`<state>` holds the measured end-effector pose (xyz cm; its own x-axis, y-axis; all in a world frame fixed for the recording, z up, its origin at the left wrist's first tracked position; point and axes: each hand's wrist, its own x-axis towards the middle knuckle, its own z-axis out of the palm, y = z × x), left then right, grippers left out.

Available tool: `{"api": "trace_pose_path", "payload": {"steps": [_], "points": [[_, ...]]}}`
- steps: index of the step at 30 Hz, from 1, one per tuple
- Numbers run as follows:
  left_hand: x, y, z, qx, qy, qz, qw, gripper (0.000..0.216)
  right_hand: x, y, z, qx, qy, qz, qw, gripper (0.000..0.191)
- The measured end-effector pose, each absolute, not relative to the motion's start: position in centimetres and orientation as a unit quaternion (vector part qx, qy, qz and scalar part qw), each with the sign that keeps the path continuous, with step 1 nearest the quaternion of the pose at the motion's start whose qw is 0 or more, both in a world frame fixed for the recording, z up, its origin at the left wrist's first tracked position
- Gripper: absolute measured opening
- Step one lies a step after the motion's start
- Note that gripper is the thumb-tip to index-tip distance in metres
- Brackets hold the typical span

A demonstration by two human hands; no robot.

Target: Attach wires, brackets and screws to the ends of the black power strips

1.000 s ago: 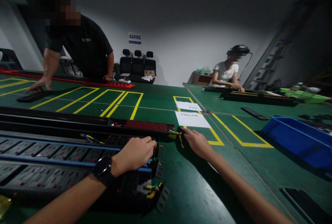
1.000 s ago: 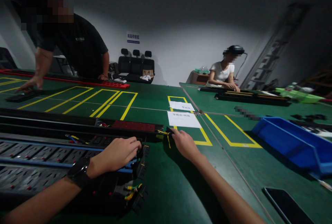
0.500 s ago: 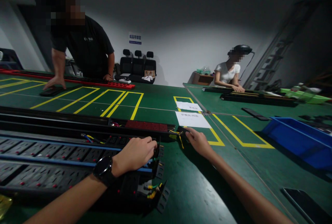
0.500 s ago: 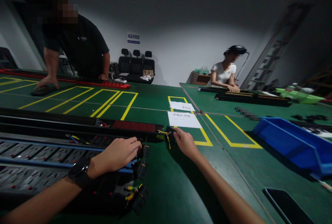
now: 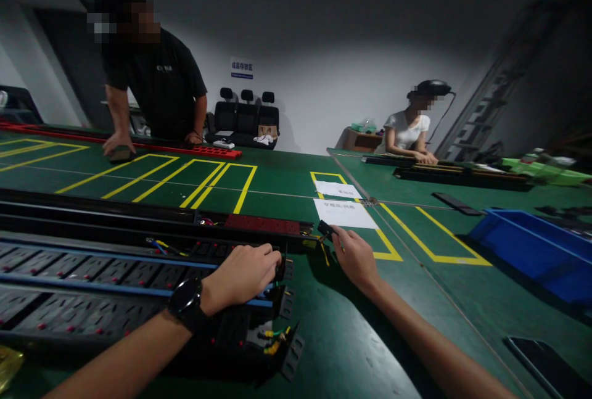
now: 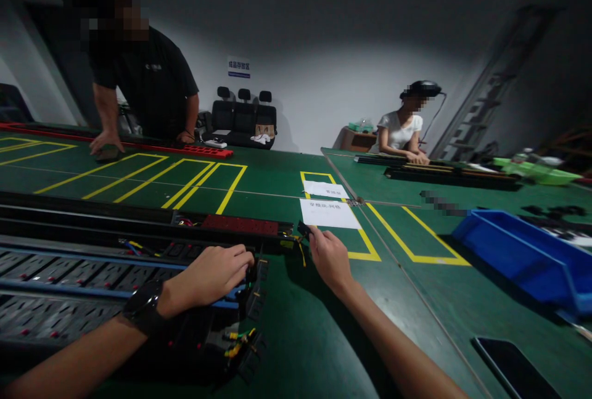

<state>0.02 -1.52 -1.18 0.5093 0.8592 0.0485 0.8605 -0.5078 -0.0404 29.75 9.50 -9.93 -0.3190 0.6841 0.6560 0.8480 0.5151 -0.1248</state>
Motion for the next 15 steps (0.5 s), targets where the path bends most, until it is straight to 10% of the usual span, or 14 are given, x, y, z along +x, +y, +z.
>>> {"api": "trace_pose_path", "payload": {"steps": [15], "points": [[-0.01, -1.54, -1.12, -0.871, -0.491, -0.016, 0.029, 0.024, 29.63, 8.92, -9.63, -0.505, -0.808, -0.133, 0.273, 0.045]]}}
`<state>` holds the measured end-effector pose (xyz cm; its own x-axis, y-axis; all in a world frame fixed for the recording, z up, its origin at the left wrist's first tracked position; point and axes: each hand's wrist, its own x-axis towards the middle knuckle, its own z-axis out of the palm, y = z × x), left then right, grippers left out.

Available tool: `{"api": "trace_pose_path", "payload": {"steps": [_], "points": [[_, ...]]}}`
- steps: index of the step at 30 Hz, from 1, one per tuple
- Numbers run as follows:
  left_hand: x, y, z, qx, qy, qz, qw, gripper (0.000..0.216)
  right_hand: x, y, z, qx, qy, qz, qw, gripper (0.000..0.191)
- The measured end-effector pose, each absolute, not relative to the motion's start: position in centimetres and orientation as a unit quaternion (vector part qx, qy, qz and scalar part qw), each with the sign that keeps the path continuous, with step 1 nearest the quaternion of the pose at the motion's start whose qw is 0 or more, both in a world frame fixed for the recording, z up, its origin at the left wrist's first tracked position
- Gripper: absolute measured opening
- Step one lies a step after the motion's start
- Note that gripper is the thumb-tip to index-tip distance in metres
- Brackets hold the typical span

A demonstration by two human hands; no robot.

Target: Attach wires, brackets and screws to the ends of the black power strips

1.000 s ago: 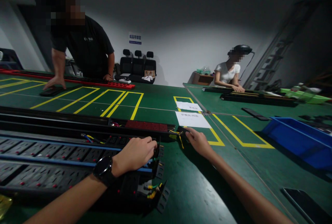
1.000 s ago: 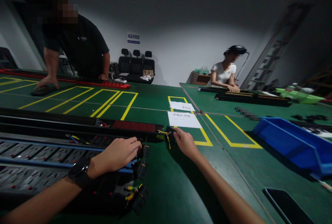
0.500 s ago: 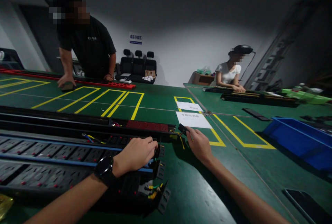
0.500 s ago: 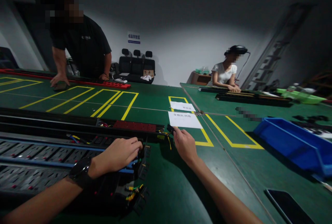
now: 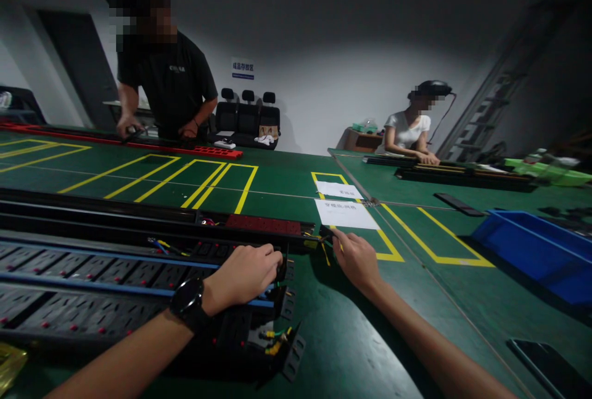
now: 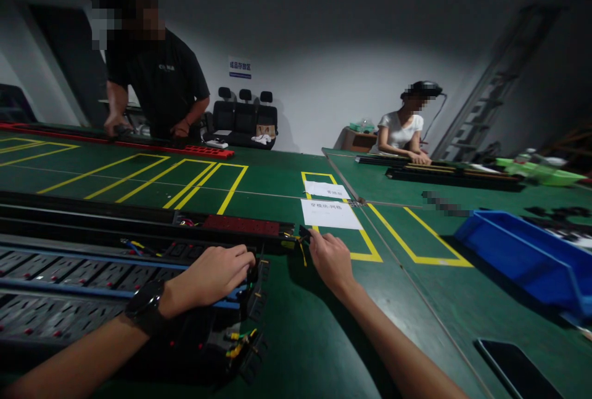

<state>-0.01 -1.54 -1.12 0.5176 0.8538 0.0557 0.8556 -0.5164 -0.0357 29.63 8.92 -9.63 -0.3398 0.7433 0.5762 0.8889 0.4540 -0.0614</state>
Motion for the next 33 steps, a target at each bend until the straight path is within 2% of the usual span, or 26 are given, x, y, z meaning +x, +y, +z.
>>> {"api": "trace_pose_path", "payload": {"steps": [10, 17, 21, 25, 33], "points": [[0.0, -1.5, -1.3, -0.869, -0.494, -0.021, 0.03, 0.024, 29.1, 8.6, -9.9, -0.488, -0.823, -0.122, 0.262, 0.046], [0.0, -1.5, -1.1, -0.87, -0.492, -0.019, 0.03, 0.025, 28.7, 8.7, -10.4, -0.492, -0.819, 0.01, 0.293, 0.035], [0.1, -1.6, -1.1, -0.87, -0.492, -0.017, 0.033, 0.026, 28.4, 8.9, -10.8, -0.506, -0.804, 0.036, 0.309, 0.034], [0.1, -1.5, -1.1, -0.87, -0.492, -0.021, 0.035, 0.025, 28.5, 9.4, -11.1, -0.508, -0.793, 0.06, 0.331, 0.025], [0.1, -1.6, -1.0, -0.869, -0.493, -0.023, 0.03, 0.024, 28.4, 9.4, -11.1, -0.533, -0.782, 0.018, 0.323, 0.022]]}}
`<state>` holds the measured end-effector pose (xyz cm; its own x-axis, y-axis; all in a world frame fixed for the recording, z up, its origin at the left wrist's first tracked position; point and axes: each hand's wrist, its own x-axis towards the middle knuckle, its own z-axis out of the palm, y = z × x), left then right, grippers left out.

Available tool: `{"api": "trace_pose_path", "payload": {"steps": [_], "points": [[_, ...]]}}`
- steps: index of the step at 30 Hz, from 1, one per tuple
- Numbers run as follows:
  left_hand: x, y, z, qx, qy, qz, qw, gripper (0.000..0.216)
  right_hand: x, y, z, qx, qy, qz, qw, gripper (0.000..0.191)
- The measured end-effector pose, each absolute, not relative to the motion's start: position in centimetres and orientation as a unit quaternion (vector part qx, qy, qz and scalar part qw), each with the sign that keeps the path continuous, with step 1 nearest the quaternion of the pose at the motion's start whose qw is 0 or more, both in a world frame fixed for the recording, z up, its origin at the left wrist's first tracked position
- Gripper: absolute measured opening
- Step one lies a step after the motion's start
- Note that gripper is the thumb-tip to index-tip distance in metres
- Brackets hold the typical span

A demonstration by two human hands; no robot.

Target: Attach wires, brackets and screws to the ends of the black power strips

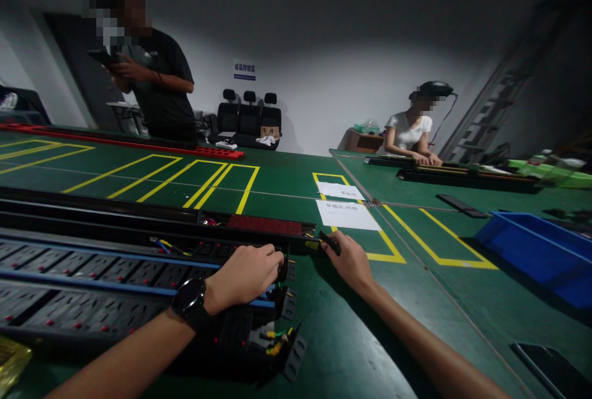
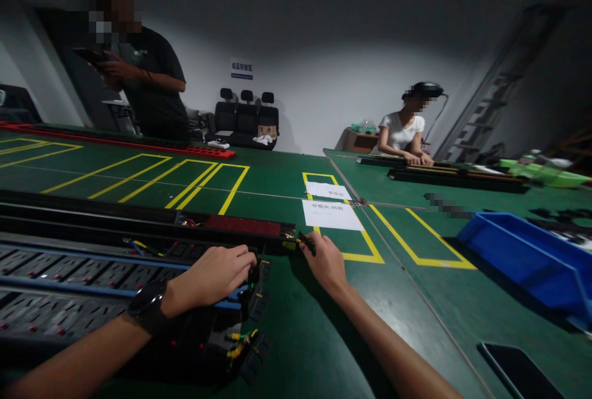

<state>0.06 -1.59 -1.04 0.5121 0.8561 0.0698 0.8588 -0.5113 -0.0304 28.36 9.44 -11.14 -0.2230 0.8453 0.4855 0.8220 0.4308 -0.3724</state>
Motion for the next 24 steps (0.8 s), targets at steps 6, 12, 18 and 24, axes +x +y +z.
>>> {"api": "trace_pose_path", "payload": {"steps": [6, 12, 18, 24], "points": [[0.1, -1.7, -1.0, -0.871, -0.49, -0.024, 0.032, 0.023, 28.3, 9.3, -11.0, -0.515, -0.799, -0.003, 0.31, 0.02], [0.0, -1.6, -1.1, -0.87, -0.492, -0.028, 0.03, 0.023, 28.2, 8.8, -10.2, -0.471, -0.827, -0.092, 0.294, 0.025], [0.1, -1.6, -1.1, -0.869, -0.494, -0.02, 0.027, 0.023, 28.2, 8.4, -9.8, -0.463, -0.832, -0.116, 0.284, 0.028], [0.1, -1.7, -1.0, -0.868, -0.495, -0.014, 0.03, 0.023, 28.5, 8.5, -9.9, -0.459, -0.827, -0.096, 0.311, 0.031]]}}
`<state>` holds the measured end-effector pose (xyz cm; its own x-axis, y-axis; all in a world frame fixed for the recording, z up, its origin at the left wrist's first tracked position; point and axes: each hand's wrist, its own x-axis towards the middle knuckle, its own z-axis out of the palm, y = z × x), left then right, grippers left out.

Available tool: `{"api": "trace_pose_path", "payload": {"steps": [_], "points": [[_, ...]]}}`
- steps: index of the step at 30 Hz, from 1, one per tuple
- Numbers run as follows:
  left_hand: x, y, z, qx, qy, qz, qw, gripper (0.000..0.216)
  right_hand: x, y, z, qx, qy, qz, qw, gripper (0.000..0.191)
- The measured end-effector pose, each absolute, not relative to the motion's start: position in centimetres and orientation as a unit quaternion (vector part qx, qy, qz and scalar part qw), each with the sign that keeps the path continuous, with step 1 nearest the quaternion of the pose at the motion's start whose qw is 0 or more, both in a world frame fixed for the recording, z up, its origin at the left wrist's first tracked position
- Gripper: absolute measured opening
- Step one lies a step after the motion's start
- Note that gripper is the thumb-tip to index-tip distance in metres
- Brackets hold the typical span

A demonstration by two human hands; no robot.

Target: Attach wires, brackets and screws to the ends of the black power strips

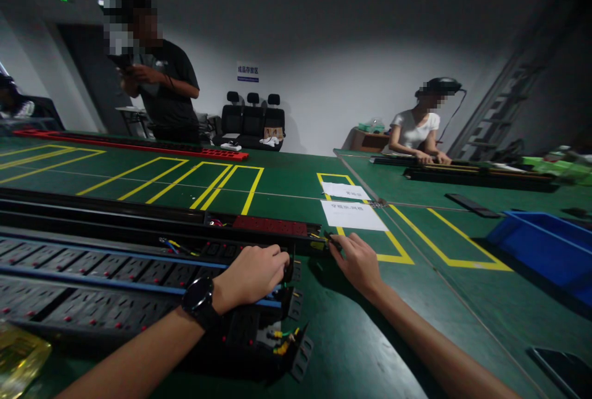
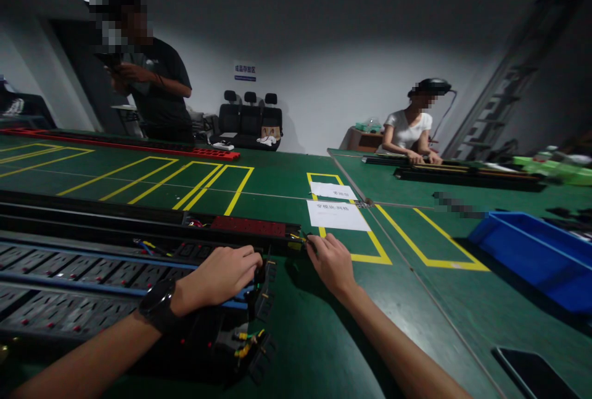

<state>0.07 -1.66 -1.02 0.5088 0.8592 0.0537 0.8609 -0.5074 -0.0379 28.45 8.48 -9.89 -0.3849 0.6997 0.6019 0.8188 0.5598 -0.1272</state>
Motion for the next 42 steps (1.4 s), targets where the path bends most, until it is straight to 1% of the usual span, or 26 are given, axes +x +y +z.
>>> {"api": "trace_pose_path", "payload": {"steps": [4, 10, 12, 19, 25, 30, 36, 42], "points": [[0.08, -1.7, -0.92, -0.869, -0.495, -0.014, 0.028, 0.023, 28.57, 8.78, -10.28, -0.477, -0.809, -0.076, 0.334, 0.034], [0.07, -1.65, -0.97, -0.869, -0.493, -0.013, 0.029, 0.024, 28.62, 9.24, -10.59, -0.483, -0.826, -0.063, 0.283, 0.028], [0.04, -1.61, -1.07, -0.869, -0.494, -0.015, 0.029, 0.024, 28.64, 9.41, -10.77, -0.486, -0.825, -0.07, 0.279, 0.027], [0.0, -1.66, -1.15, -0.867, -0.497, -0.013, 0.033, 0.023, 28.73, 9.22, -10.72, -0.415, -0.842, -0.125, 0.32, 0.023], [0.01, -1.58, -1.17, -0.867, -0.497, -0.012, 0.032, 0.023, 28.73, 8.83, -10.34, -0.408, -0.844, -0.138, 0.32, 0.022], [0.09, -1.59, -1.07, -0.867, -0.497, -0.005, 0.031, 0.024, 28.7, 8.98, -10.56, -0.441, -0.837, -0.096, 0.31, 0.025], [0.05, -1.6, -1.1, -0.868, -0.496, -0.011, 0.031, 0.023, 28.55, 9.38, -10.84, -0.495, -0.827, -0.025, 0.267, 0.025], [-0.07, -1.48, -1.44, -0.87, -0.491, -0.022, 0.03, 0.024, 28.46, 9.34, -10.7, -0.504, -0.825, 0.0, 0.255, 0.025]]}}
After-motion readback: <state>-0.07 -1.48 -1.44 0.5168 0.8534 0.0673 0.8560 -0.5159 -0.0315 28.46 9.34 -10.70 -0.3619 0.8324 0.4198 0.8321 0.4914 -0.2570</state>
